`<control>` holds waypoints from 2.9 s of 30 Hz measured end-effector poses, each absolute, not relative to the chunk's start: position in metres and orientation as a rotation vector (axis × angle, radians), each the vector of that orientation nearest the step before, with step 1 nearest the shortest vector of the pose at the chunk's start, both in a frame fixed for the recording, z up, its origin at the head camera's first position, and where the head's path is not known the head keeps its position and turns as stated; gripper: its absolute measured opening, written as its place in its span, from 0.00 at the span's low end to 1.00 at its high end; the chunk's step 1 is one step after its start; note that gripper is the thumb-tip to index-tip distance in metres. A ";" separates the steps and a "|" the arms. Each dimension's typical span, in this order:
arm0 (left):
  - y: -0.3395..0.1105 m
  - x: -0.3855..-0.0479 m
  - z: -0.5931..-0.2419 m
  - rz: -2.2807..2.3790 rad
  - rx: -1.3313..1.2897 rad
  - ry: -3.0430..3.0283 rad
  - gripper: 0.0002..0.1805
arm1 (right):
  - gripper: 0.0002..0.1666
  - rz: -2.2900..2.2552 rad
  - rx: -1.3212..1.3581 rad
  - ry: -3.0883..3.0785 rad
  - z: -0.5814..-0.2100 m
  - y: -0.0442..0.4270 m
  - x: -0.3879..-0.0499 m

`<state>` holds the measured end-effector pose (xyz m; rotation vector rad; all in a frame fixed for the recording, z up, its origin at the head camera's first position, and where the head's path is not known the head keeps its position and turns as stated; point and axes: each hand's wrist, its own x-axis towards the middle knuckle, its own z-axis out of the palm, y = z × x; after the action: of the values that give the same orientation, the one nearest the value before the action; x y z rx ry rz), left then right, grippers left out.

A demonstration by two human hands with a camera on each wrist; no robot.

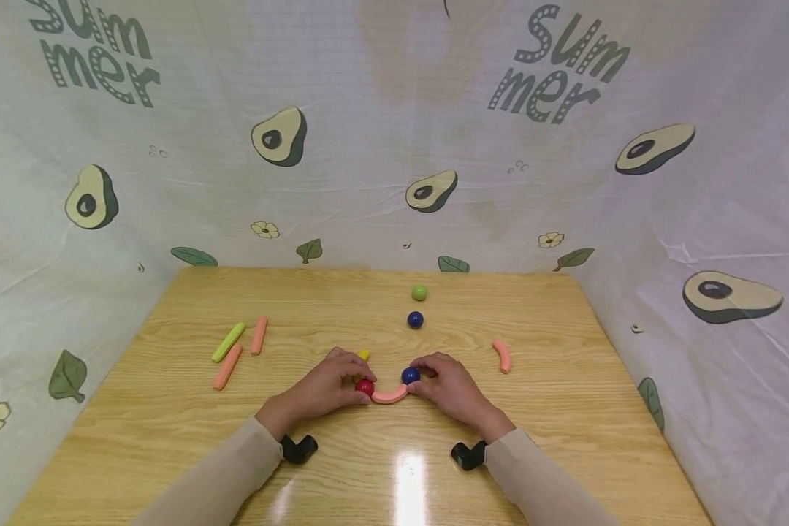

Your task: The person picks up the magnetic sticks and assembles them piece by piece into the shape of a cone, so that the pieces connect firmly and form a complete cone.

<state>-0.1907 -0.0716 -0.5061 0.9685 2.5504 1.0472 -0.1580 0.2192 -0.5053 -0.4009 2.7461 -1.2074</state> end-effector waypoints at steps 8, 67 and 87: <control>-0.073 -0.189 -0.506 1.072 0.943 2.545 0.14 | 0.29 -1.243 -0.333 2.760 -0.500 0.228 -0.157; -0.074 -0.192 -0.510 1.099 0.911 2.509 0.14 | 0.42 -1.032 -0.444 2.643 -0.484 0.363 -0.189; -0.073 -0.190 -0.507 1.097 0.918 2.506 0.13 | 0.47 -0.957 -0.259 2.873 -0.497 0.348 -0.178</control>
<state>-0.1898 -0.0735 -0.5071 0.9185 2.5057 1.0975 -0.1779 0.3481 -0.4973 -0.2591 2.8727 -0.9567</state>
